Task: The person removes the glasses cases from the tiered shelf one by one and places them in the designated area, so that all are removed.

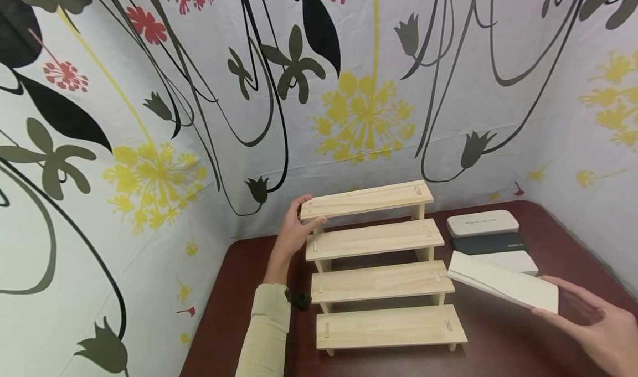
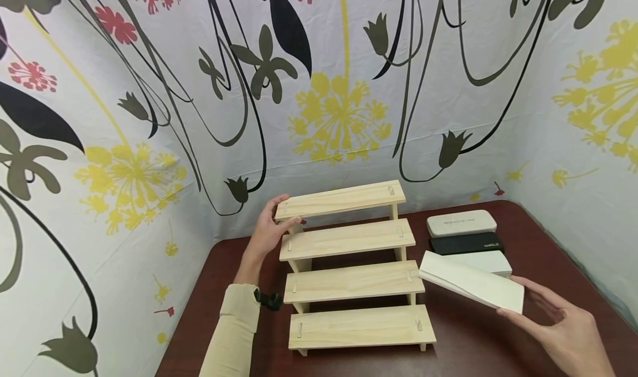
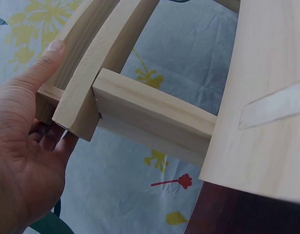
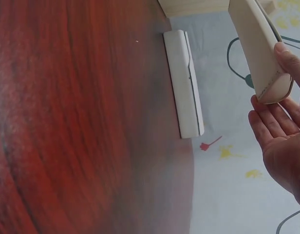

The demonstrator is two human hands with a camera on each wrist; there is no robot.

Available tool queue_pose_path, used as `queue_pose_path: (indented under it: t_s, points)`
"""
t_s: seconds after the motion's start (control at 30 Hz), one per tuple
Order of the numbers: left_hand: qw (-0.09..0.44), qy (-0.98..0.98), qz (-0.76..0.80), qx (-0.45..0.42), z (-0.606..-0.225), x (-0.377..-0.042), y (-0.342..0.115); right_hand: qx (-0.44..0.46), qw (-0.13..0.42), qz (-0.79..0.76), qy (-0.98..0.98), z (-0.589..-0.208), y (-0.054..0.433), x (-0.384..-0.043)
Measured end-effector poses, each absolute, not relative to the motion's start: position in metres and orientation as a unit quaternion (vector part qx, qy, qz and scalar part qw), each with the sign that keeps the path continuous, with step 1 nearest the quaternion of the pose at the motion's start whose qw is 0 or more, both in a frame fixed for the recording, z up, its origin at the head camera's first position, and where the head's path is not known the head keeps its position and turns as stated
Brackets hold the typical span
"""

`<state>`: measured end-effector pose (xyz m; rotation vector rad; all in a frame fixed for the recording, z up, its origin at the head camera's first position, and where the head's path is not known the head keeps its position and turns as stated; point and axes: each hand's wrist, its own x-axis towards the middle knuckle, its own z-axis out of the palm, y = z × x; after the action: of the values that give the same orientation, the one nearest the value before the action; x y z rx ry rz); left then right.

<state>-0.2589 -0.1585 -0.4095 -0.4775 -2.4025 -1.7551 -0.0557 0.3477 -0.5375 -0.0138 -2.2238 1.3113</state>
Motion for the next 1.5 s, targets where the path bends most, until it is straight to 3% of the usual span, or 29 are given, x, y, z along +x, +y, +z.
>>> queue_pose_path:
  t_s: [0.3, 0.97, 1.5]
  points:
    - [0.069, -0.798, -0.577, -0.158, -0.411, -0.26, -0.159, -0.001, 0.275, 0.485, -0.83, -0.546, 0.353, -0.056]
    - [0.081, -0.802, -0.565, -0.175, -0.435, -0.282, -0.17, -0.104, 0.201, 0.401, -0.888, -0.568, 0.365, -0.063]
    - [0.074, -0.792, -0.58, -0.175, -0.436, -0.281, -0.17, -0.05, 0.16, 0.42, -0.892, -0.58, 0.373, -0.064]
